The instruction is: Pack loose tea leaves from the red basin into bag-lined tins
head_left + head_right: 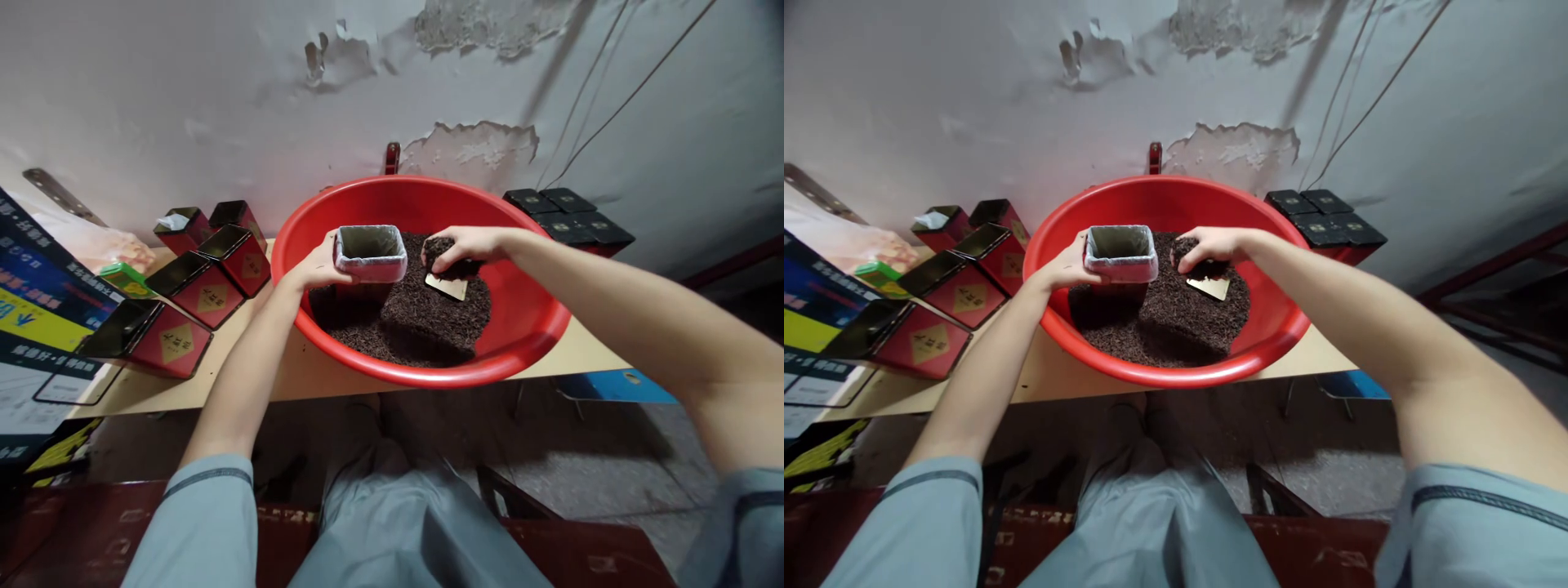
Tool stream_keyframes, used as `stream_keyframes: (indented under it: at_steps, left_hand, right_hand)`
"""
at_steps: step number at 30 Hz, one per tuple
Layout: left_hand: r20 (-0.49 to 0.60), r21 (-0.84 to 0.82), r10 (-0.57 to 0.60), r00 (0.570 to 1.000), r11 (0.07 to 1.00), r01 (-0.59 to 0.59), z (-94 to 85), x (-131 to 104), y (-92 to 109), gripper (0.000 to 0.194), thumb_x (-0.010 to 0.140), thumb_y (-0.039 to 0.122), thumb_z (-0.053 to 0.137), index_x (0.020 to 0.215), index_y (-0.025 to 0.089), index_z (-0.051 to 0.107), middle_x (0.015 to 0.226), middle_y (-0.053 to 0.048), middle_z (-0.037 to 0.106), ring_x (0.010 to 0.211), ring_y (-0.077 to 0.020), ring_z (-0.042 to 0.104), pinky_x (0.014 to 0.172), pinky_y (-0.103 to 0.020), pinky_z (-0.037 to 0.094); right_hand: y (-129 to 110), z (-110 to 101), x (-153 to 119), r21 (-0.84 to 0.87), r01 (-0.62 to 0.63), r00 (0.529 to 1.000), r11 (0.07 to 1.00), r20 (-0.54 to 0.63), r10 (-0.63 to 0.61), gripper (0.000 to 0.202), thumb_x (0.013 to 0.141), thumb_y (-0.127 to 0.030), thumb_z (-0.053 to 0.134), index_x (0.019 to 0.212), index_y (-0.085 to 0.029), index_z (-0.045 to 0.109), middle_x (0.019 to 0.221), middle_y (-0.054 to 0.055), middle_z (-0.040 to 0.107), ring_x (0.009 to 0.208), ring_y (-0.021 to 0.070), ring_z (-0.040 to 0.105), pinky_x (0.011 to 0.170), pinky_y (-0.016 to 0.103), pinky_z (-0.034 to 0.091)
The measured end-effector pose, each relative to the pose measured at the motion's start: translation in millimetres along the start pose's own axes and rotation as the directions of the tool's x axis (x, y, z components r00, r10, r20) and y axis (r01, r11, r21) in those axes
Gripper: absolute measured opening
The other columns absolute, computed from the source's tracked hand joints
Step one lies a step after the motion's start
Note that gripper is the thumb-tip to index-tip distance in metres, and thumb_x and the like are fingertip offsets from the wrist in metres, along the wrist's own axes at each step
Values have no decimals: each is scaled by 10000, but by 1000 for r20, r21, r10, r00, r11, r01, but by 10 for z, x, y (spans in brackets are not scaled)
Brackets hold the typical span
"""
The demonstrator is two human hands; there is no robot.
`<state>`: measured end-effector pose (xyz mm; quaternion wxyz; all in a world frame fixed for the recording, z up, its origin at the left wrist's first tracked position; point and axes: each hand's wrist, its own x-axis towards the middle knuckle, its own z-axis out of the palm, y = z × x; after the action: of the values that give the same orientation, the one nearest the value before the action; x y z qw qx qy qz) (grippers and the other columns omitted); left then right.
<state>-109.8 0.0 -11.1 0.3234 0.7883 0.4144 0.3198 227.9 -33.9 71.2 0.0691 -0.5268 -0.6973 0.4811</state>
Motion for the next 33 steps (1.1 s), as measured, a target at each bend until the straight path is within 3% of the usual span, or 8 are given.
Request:
stream_keyframes:
  at_steps: [6,10,13,19,26,29,31,33]
  left_hand:
    - [-8,-13,-14,1000,1000,14,6,8,-40,1256,478,449,982,1528,151,359,1468,-213,573,1449,-429,537,1268,-572,362]
    - [8,-15,-4,1000,1000,4,0,-16,5,1241,500,469,979,1524,148,356,1487,-205,556,1461,-414,521,1282,-565,354]
    - [23,0,-34,999,999,34,-6,-36,42,1217,532,461,963,1541,181,344,1527,-176,520,1484,-393,488,1298,-559,333]
    - [19,1,-33,999,999,33,-4,-30,22,1263,518,431,970,1577,162,337,1588,-203,441,1508,-441,447,1298,-563,332]
    - [62,-3,-3,998,1000,3,-26,-13,51,1274,524,463,955,1574,134,311,1607,-241,427,1552,-466,385,1315,-592,275]
    - [39,9,-2,999,1000,1,-21,-7,17,1248,525,473,956,1555,155,325,1606,-231,437,1541,-460,404,1309,-609,279]
    - [36,12,12,999,1000,-13,-14,-1,-15,1247,526,471,957,1551,150,324,1602,-233,447,1530,-458,425,1306,-598,293]
    - [39,6,34,999,999,-34,-8,5,-35,1253,519,466,962,1547,138,326,1592,-241,464,1525,-456,435,1305,-581,302]
  right_hand:
    - [-637,-240,150,-233,127,978,964,-131,-160,491,633,-577,900,873,-211,679,793,17,710,683,182,667,606,317,559]
    - [-1031,-59,378,-454,193,939,870,-173,-298,399,739,-499,879,916,-176,725,849,20,708,794,188,685,728,315,567]
    - [-1148,202,538,-633,215,889,744,-189,-417,347,758,-382,866,1003,-167,746,928,39,733,890,216,690,807,322,550]
    - [-910,665,676,-838,204,783,506,-170,-598,321,891,-312,702,1180,-180,745,1164,138,737,1030,286,685,867,366,506]
    - [-716,582,692,-730,296,737,617,-236,-633,352,964,-420,674,1239,-215,753,1240,120,673,1076,265,647,949,375,501]
    - [-660,461,692,-659,333,731,675,-272,-626,439,1064,-509,484,1290,-220,724,1248,131,654,1112,274,634,1042,426,493]
    - [-552,373,686,-622,341,693,705,-340,-635,497,1107,-485,330,1349,-226,678,1299,137,649,1207,295,613,1115,478,465]
    - [-369,311,677,-597,323,609,734,-463,-644,493,1108,-421,290,1448,-232,594,1382,142,634,1310,317,575,1169,527,432]
